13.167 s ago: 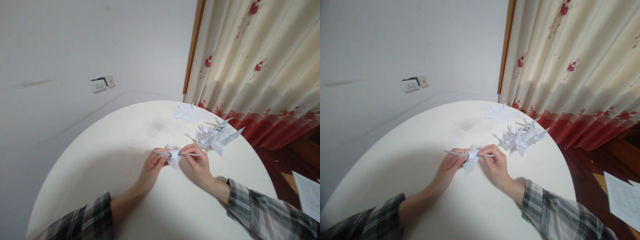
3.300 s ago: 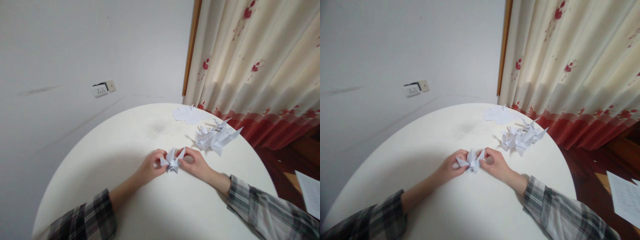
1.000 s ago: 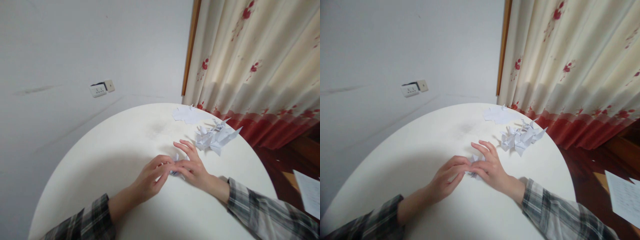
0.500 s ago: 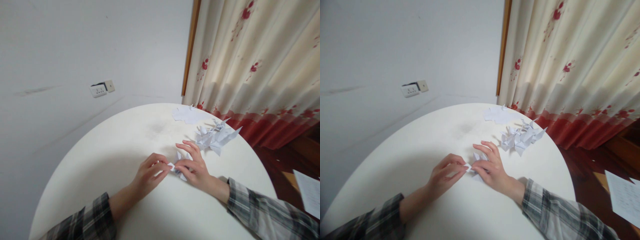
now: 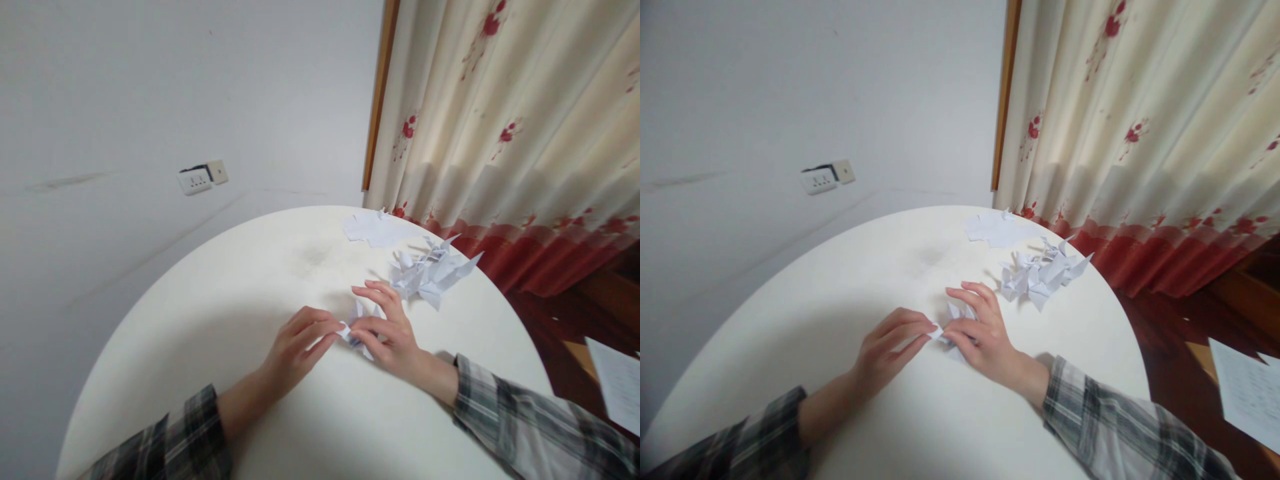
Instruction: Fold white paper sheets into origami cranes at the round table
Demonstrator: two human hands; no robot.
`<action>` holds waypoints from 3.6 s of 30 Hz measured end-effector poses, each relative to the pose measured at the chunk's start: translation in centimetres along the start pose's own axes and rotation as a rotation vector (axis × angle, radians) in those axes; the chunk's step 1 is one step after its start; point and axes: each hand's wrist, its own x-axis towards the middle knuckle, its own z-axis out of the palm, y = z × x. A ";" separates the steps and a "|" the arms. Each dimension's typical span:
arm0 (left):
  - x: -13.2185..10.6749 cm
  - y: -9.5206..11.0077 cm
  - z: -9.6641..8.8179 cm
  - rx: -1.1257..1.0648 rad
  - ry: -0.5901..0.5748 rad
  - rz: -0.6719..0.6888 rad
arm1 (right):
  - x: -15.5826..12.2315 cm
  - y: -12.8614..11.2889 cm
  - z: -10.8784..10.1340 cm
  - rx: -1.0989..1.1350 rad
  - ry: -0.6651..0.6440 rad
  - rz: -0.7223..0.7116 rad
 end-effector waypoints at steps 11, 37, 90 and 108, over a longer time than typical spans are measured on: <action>0.4 0.3 -0.1 -0.067 0.003 -0.025 | 0.1 -0.2 -0.1 0.002 0.047 -0.001; -0.5 -0.5 0.4 0.000 -0.054 0.049 | 0.2 0.0 0.0 0.003 0.036 -0.017; 0.2 0.3 0.3 -0.068 -0.003 -0.142 | 0.2 0.3 0.2 0.013 0.037 -0.025; 0.5 0.6 0.2 -0.017 -0.019 -0.081 | 0.0 0.3 0.1 0.017 0.040 -0.024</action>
